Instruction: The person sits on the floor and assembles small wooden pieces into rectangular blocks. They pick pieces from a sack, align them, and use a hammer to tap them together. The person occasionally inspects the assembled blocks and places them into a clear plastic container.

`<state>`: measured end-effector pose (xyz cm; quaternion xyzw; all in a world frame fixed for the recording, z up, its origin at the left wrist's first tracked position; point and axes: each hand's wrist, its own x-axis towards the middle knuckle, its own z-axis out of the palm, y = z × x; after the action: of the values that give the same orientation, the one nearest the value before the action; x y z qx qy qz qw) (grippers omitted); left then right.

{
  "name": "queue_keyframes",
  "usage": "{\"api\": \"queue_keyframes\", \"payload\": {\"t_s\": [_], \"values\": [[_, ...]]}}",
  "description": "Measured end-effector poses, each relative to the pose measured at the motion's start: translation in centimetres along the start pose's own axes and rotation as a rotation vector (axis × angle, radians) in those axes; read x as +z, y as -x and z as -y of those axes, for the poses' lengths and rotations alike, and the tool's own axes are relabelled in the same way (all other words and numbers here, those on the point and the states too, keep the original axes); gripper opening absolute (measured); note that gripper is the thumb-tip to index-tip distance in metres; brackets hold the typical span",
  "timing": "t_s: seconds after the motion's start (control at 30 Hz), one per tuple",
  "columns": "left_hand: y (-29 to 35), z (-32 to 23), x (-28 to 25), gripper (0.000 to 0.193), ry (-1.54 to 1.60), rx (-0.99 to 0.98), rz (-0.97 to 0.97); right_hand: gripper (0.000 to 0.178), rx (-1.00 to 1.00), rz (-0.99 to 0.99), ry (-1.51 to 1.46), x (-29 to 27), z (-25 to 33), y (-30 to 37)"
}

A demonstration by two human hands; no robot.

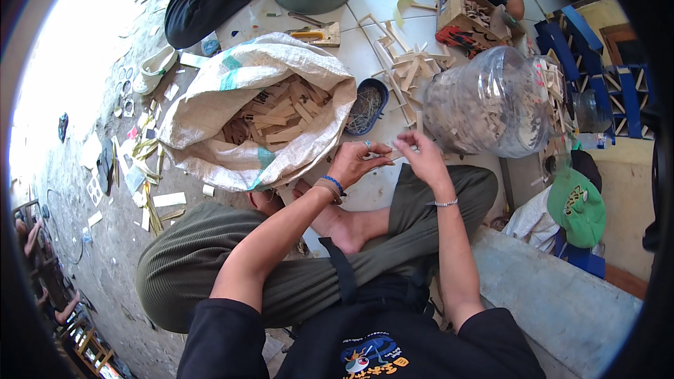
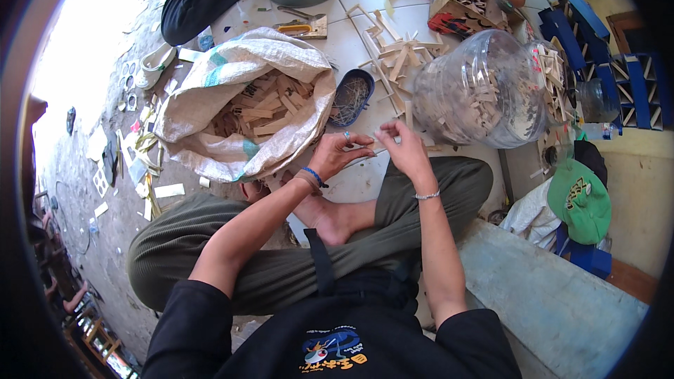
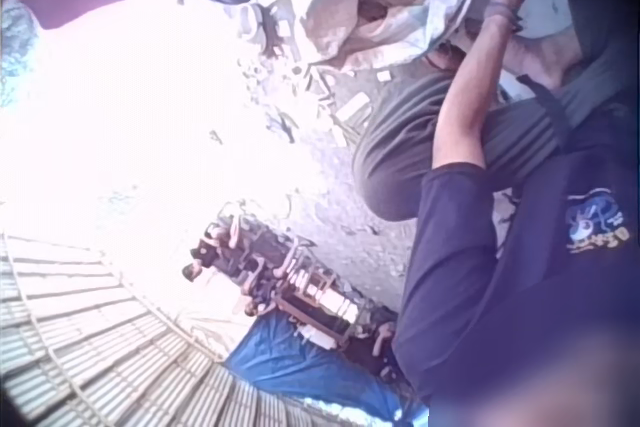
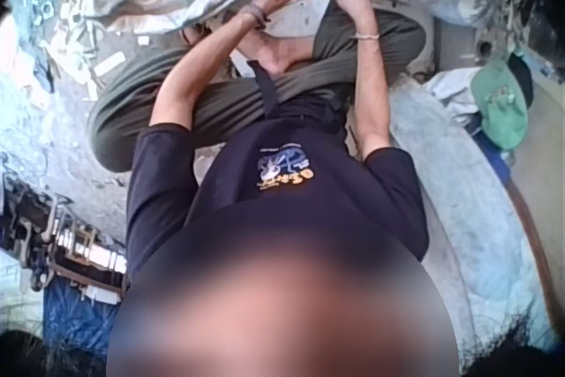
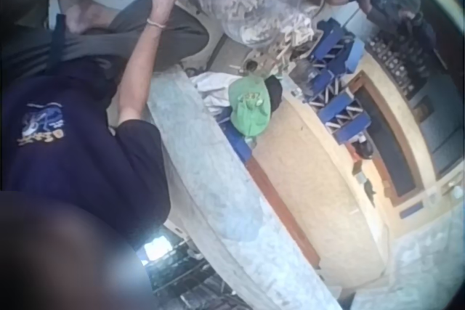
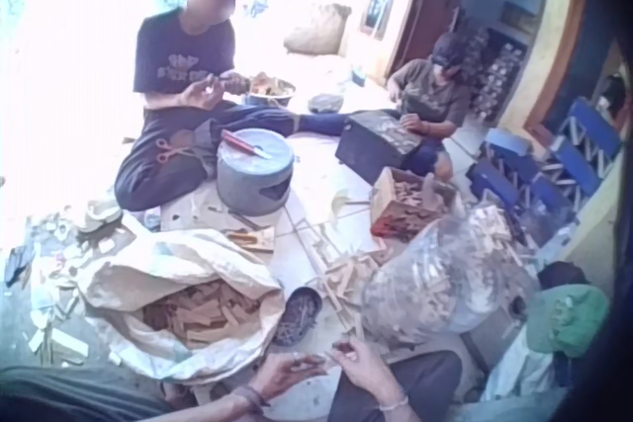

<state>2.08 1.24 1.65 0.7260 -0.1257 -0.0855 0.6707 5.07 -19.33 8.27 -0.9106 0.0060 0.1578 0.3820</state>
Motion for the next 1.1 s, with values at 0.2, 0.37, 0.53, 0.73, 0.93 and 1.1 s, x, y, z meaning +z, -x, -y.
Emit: {"api": "queue_keyframes", "payload": {"t_s": [0.2, 0.37, 0.53, 0.73, 0.93, 1.1], "values": [[-0.1, 0.2, -0.1, 0.025, -0.019, 0.038, 0.013, 0.016, -0.406, -0.131, 0.404, 3.4, 2.6, -7.0], [-0.1, 0.4, 0.0, 0.027, -0.041, 0.028, -0.003, 0.025, -0.511, -0.016, 0.807, 6.9, 1.3, -12.6], [0.1, 0.7, 0.1, 0.026, 0.029, 0.037, -0.02, 0.02, -0.566, 0.0, 0.832, 7.1, -0.5, -14.2], [-0.1, 1.2, 0.1, 0.026, 0.028, 0.096, -0.04, 0.019, -0.617, 0.035, 0.926, 7.2, -0.6, -13.2], [0.0, 1.2, 0.2, 0.027, 0.056, 0.107, -0.04, 0.019, -0.607, 0.054, 0.942, 7.7, -0.6, -13.4], [-0.1, 1.0, 0.1, 0.027, 0.077, 0.05, -0.005, 0.014, -0.642, 0.153, 0.942, 6.8, -0.4, -13.6]]}}
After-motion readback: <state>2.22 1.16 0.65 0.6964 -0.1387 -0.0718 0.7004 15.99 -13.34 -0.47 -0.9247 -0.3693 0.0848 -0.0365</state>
